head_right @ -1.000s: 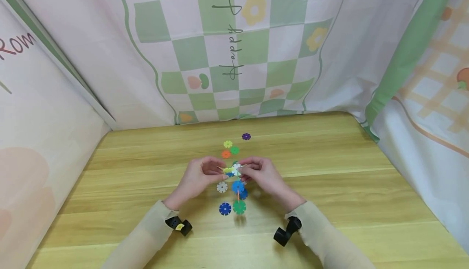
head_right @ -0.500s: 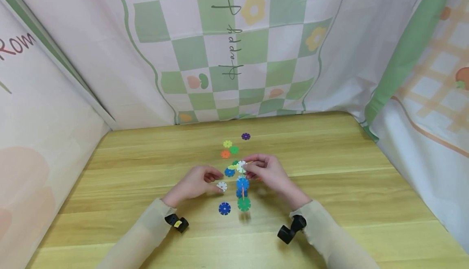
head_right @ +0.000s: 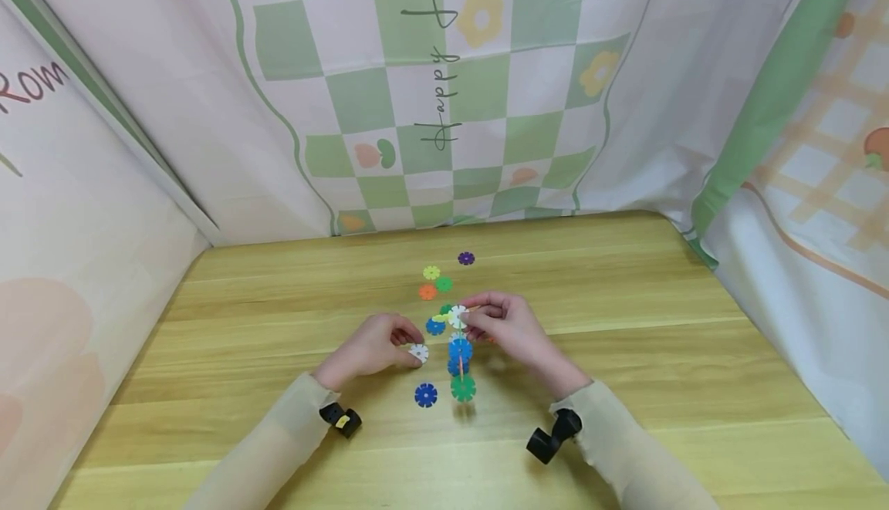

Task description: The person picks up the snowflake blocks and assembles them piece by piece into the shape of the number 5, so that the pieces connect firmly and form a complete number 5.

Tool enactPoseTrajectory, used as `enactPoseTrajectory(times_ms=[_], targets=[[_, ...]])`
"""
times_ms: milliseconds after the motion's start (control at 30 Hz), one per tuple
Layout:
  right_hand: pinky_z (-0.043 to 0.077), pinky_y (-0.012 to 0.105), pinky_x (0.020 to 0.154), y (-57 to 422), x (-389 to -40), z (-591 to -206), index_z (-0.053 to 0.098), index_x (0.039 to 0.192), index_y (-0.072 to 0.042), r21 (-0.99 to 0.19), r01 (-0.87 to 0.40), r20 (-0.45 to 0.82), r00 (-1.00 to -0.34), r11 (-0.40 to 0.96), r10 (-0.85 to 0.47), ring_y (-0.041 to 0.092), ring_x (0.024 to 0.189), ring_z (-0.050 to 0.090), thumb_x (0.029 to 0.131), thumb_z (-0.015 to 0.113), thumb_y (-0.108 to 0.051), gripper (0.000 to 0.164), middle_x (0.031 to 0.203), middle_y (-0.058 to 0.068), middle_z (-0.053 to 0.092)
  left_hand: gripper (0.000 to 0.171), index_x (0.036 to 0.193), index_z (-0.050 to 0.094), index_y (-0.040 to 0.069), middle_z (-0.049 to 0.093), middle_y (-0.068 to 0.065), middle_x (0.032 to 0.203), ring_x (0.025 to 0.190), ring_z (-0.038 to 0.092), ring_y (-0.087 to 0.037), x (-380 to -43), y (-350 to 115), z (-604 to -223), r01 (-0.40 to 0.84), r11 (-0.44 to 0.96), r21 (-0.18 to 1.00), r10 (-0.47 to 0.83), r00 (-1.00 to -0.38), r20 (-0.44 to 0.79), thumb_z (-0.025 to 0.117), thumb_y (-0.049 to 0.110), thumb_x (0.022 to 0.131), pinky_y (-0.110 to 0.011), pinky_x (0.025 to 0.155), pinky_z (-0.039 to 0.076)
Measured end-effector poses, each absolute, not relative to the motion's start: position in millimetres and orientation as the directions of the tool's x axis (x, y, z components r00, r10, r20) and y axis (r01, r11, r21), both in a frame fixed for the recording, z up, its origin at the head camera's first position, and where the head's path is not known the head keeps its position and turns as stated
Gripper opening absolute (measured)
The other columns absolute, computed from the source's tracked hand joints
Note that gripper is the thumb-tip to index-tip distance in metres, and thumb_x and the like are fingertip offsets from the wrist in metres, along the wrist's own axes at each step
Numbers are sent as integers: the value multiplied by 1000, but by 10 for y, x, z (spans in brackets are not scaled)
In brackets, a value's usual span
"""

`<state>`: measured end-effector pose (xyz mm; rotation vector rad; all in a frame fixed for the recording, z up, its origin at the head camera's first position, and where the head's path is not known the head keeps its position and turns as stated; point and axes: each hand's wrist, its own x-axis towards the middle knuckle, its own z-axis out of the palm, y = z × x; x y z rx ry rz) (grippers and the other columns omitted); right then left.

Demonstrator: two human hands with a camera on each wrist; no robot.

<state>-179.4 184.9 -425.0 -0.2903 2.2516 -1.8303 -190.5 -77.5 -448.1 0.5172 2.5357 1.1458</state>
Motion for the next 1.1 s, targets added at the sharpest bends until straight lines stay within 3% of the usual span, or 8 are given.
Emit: enactPoseTrajectory(times_ms=[333, 600, 867, 1100], targets=[[60, 42, 79, 1854, -1762, -4223, 64, 121, 6, -980, -21, -41, -954, 200, -297, 24, 82, 70, 99, 69, -16, 31, 94, 18, 72, 27, 104, 72, 12, 67, 5, 91, 84, 63, -13, -1886, -813, -4497, 181, 552, 814, 455, -883, -112, 87, 9, 81, -30, 76, 55], [60, 40, 77, 1874, -1789, -4258, 65, 119, 4, -978, -26, -34, -958, 206, -285, 24, 80, 70, 99, 68, -15, 28, 93, 16, 73, 14, 99, 75, 10, 70, 3, 90, 85, 66, -15, -1856, -866, -4418, 169, 421, 891, 402, -915, -16, 82, 16, 88, -32, 77, 56], [60, 42, 78, 1887, -1789, -4266, 65, 119, 4, -977, -30, -33, -956, 210, -292, 25, 81, 70, 99, 68, -16, 28, 92, 15, 72, 17, 107, 77, 12, 73, 5, 93, 87, 68, -15, -1798, -836, -4324, 174, 381, 908, 383, -924, 16, 74, 24, 96, -32, 77, 57], [60, 43, 79, 1875, -1758, -4249, 64, 119, 7, -982, -35, -24, -952, 186, -306, 24, 80, 70, 99, 69, -13, 29, 92, 17, 72, 17, 107, 74, 7, 73, 0, 92, 85, 68, -18, -1760, -799, -4278, 131, 298, 946, 316, -948, 32, 71, 22, 99, -44, 80, 59]])
